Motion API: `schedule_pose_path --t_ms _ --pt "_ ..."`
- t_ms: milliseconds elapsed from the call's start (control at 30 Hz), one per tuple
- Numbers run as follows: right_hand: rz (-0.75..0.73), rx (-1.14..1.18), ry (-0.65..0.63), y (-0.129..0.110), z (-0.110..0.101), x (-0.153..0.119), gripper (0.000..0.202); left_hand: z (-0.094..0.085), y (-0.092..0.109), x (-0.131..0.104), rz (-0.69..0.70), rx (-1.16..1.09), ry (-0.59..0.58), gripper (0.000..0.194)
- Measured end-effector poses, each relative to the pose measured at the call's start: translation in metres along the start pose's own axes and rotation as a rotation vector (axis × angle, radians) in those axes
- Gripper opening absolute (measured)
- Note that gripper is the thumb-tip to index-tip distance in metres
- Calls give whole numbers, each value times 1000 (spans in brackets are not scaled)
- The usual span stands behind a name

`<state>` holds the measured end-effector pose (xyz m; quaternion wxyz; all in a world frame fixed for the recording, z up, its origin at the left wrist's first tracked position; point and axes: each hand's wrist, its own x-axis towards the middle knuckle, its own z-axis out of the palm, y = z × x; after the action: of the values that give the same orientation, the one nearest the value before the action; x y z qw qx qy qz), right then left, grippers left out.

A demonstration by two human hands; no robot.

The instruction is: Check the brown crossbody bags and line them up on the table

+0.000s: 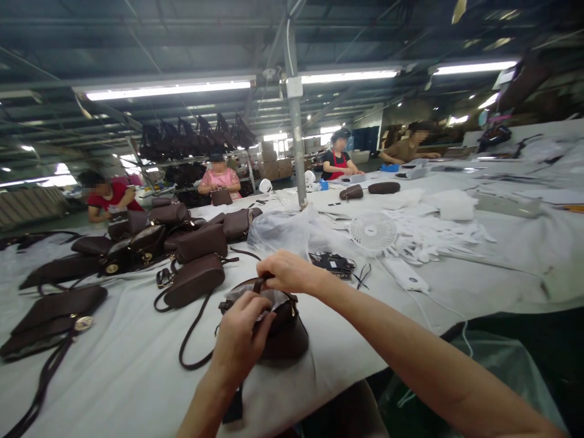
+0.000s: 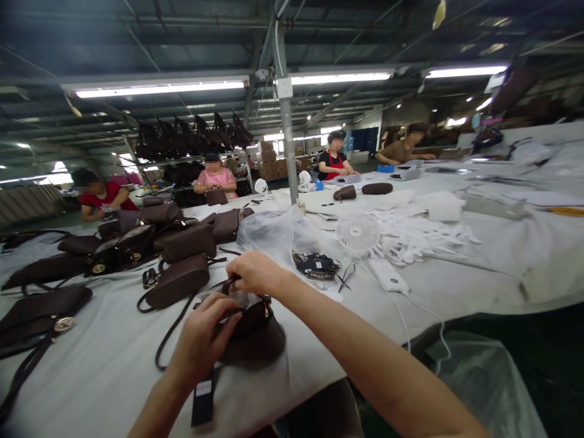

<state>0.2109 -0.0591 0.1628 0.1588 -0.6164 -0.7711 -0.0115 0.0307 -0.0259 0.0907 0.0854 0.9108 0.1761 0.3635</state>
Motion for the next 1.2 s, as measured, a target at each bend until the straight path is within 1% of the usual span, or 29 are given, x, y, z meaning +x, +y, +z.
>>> schedule_pose_path --t_ms 67,133,167,233,333,400,433,467,533,567,633,667,700,733,767,833,900,967,1033,1100,1200 --pt "-9 120 74 -4 4 -2 6 18 6 0 26 59 -112 20" --pt "5 248 119 -6 9 -8 7 34 10 3 -16 135 -193 27" --pt "10 300 129 -5 11 -10 8 38 12 6 -45 164 -239 27" --pt "7 356 144 -3 15 -14 8 41 17 12 -92 210 -347 30" --pt "-46 319 160 -2 19 -12 8 36 24 25 -152 249 -514 30" --pt "-98 267 160 -3 19 -9 7 33 26 33 -212 264 -577 27" --pt "-119 267 163 -3 19 -9 5 33 26 35 -248 275 -590 27" --pt "-135 302 175 -2 20 -11 6 34 25 36 -280 286 -590 28" --pt "-115 461 249 3 26 -23 22 36 22 35 -322 278 -564 30" --pt "-68 557 306 8 32 -33 30 37 20 34 -330 252 -544 31" --pt "94 706 413 21 49 -56 40 38 19 31 -320 171 -499 31" --pt "189 746 432 27 60 -68 42 37 19 30 -308 130 -482 29" --pt "269 774 424 32 71 -79 43 36 19 29 -291 90 -465 26" --pt "322 800 399 36 83 -87 42 35 19 29 -267 56 -447 23" --pt "345 828 376 37 94 -93 39 34 19 29 -236 28 -430 22" --pt "355 864 389 35 111 -97 30 32 18 32 -172 -11 -420 22" --pt "360 872 463 30 120 -94 19 31 19 34 -140 2 -439 22" --pt "377 877 521 24 122 -89 12 31 23 36 -153 101 -447 22" --pt "394 913 530 21 122 -86 7 34 32 35 -174 252 -437 27" --pt "421 970 543 19 123 -87 7 39 43 32 -165 371 -435 34" --pt "429 1048 596 14 129 -90 20 50 54 19 -125 472 -430 37"
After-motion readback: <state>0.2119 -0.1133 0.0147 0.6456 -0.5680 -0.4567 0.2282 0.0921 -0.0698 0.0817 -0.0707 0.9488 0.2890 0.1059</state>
